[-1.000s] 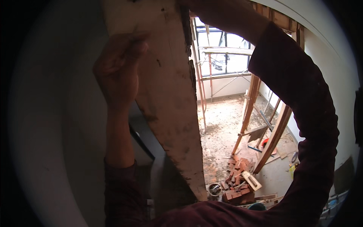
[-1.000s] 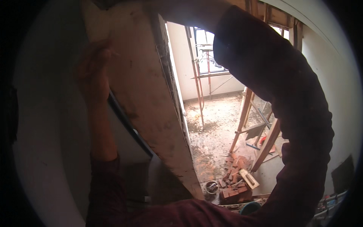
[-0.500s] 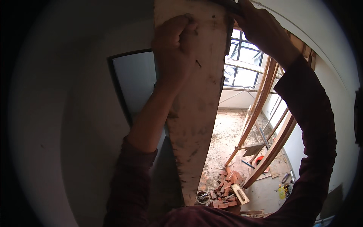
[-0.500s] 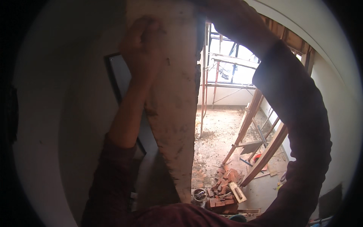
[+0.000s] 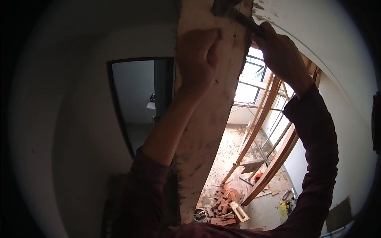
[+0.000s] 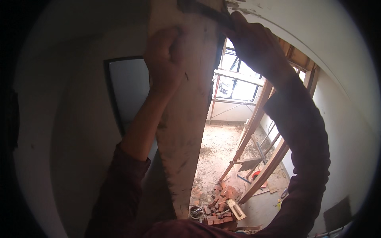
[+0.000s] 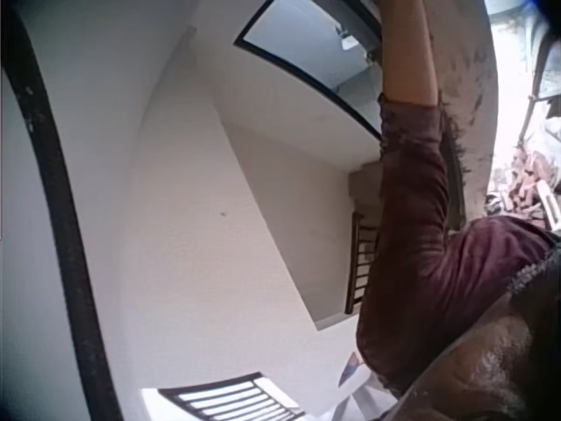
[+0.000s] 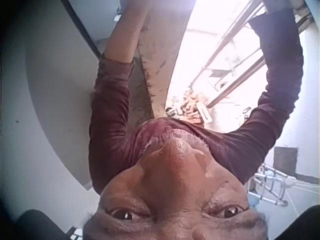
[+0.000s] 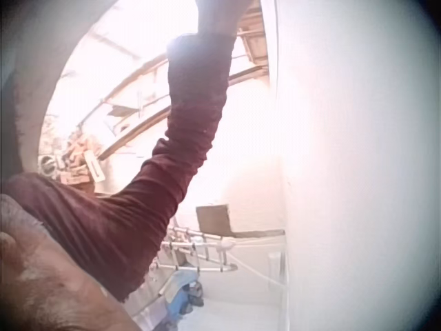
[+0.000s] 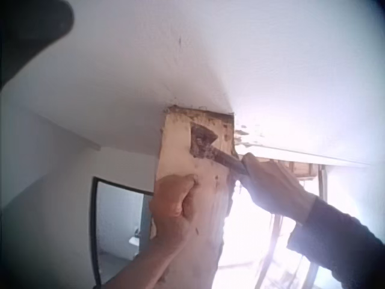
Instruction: The person secures wooden formwork to a plastered wall section using a hammer and nails, and later uses pliers to adjust protruding nails.
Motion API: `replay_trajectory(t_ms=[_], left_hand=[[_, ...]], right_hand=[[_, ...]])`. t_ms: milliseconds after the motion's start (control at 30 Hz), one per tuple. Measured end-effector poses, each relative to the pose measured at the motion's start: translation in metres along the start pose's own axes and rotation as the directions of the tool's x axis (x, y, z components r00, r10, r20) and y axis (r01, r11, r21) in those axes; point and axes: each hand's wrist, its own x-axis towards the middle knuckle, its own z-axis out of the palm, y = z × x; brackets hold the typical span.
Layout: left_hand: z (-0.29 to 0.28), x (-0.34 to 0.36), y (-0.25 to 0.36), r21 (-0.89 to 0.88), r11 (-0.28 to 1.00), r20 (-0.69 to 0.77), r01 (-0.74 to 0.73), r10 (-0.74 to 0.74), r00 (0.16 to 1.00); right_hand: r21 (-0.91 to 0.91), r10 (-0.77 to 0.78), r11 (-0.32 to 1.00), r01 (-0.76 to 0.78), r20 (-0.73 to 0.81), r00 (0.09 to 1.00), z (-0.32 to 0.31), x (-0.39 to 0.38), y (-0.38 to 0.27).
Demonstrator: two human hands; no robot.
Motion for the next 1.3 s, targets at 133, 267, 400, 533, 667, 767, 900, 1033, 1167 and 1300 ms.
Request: replay_trajectory(t_ms=[133, 267, 400, 533, 667, 767, 900, 1033, 1167, 1300], left_hand=[[0.007, 0.003, -0.006, -0.01, 0.999, -0.07, -0.043, 0.042, 0.997], [0.006, 0.004, -0.009, -0.022, 0.998, -0.11, -0.058, 0.055, 0.992], [0.009, 0.0, -0.005, 0.015, 0.999, -0.115, -0.032, 0.033, 0.993], [0.009, -0.001, -0.004, 0.004, 1.0, -0.092, -0.006, 0.007, 0.996], [0.005, 0.003, -0.009, 0.038, 0.999, -0.108, -0.035, 0.039, 0.993], [0.012, -0.001, -0.005, 0.009, 1.0, -0.101, -0.022, 0.023, 0.995], [0.011, 0.0, -0.006, 0.025, 1.0, -0.046, -0.019, 0.02, 0.999], [0.009, -0.001, -0.006, 0.066, 0.997, -0.097, -0.043, 0.049, 0.994], [0.007, 0.001, -0.004, 0.078, 0.997, 0.008, -0.016, 0.015, 1.0], [0.003, 0.002, -0.002, 0.125, 0.992, 0.024, -0.028, 0.025, 0.999]], right_hand=[[-0.127, -0.325, 0.946, 0.299, -0.341, 0.882, -0.014, -0.008, -0.003], [0.307, 0.189, 0.95, -0.056, -0.423, 0.886, -0.021, -0.019, -0.025], [0.063, 0.111, 0.992, -0.108, -0.048, 0.993, -0.001, -0.005, -0.009], [0.183, 0.173, 0.97, -0.159, -0.06, 0.983, -0.016, -0.009, -0.026], [0.002, -0.105, 0.994, 0.112, -0.337, 0.936, 0.0, -0.011, -0.018], [0.003, -0.102, 0.995, 0.104, -0.171, 0.98, 0.018, -0.008, 0.002], [0.257, -0.002, 0.966, 0.038, -0.139, 0.99, -0.003, -0.019, -0.023], [0.958, 0.402, 0.15, -0.245, 0.168, 0.9, 0.01, -0.041, -0.034], [0.911, 0.361, -0.267, -0.315, 0.398, 0.844, -0.005, -0.041, -0.041], [0.847, 0.3, -0.449, -0.284, 0.442, 0.845, 0.002, -0.034, -0.041]])
